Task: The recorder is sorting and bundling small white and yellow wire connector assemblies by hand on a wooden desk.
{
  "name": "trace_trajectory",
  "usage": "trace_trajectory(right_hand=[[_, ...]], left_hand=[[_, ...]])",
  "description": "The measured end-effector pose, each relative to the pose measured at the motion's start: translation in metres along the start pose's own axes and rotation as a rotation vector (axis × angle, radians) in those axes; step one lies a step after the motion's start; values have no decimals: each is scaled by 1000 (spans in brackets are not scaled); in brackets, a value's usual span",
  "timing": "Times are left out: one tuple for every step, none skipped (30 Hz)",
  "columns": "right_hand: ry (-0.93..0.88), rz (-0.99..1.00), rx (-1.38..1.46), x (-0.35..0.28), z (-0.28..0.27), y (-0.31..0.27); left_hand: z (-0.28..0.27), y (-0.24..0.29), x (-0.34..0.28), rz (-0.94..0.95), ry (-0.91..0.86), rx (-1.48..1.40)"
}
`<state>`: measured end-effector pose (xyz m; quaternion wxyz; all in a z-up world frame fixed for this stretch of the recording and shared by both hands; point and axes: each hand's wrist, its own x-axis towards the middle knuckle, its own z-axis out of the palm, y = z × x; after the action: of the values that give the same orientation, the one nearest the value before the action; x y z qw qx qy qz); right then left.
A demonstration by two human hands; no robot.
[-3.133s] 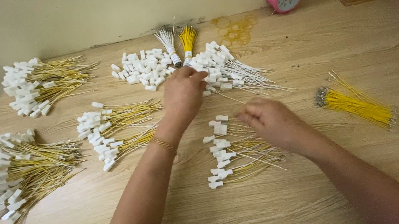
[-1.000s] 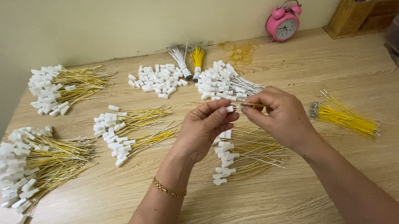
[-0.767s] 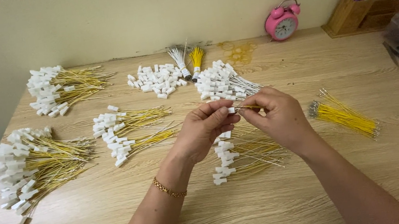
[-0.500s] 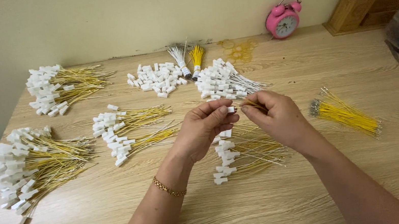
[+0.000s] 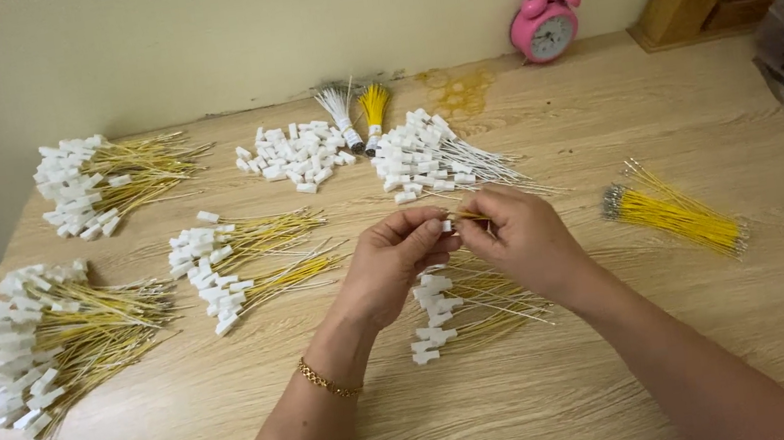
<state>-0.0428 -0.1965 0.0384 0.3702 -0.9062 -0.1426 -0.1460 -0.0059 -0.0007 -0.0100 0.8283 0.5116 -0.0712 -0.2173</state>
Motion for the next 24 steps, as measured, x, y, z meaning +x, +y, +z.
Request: trace_trajectory(right_hand=[[3, 4, 2, 2, -4, 1], [-88, 74, 42, 4, -8, 2], [-180, 142, 85, 6, -11, 3], [-178, 144, 89, 8, -22, 4], [-123, 282, 147, 9, -33, 6], [-66, 420, 205, 11, -44, 8], [-67, 422, 207, 12, -54, 15], [46, 380, 242, 14, -65, 22], [159, 338, 278, 15, -76, 29], [159, 341, 281, 15, -80, 30], [193, 297, 337, 16, -86, 31], [227, 252, 393, 17, -91, 32], [230, 254, 395, 19, -91, 32], [235, 297, 419, 21, -91, 32], [239, 339, 443, 24, -91, 32], [241, 340, 447, 25, -87, 33], [210, 335, 444, 28, -85, 33], [178, 329, 440, 30, -83, 33], [181, 329, 441, 32, -80, 32], [169, 317, 407, 35, -77, 30], [159, 302, 371, 38, -75, 29], [165, 299, 369, 39, -72, 35], [171, 250, 379, 42, -69, 41], [177, 201, 388, 44, -66, 47]], left_hand=[[1, 2, 0, -4, -2, 3], [1, 4, 1, 53, -7, 198], [1, 7, 1, 111, -9, 395], [8, 15, -4, 108, -9, 400], [15, 22, -8, 55, 54, 604], [23, 30, -13, 1, 117, 807], [22, 29, -12, -2, 117, 809], [20, 28, -11, 41, 105, 962], [18, 27, -10, 84, 91, 1117], [13, 24, -8, 80, 90, 1119], [9, 22, -5, 31, 58, 1103], [6, 19, -1, -19, 27, 1087], [4, 19, 5, -21, 24, 1090], [2, 18, 10, 32, 20, 1111], [0, 18, 15, 86, 16, 1131], [0, 17, 26, 84, 15, 1135], [0, 17, 39, 247, 53, 1260], [1, 16, 51, 415, 93, 1379], [4, 13, 64, 417, 90, 1381], [7, 10, 77, 482, 125, 1473], [11, 7, 92, 555, 161, 1563], [12, 2, 104, 562, 160, 1563], [13, -2, 116, 615, 151, 1714], [14, -7, 128, 667, 141, 1866]])
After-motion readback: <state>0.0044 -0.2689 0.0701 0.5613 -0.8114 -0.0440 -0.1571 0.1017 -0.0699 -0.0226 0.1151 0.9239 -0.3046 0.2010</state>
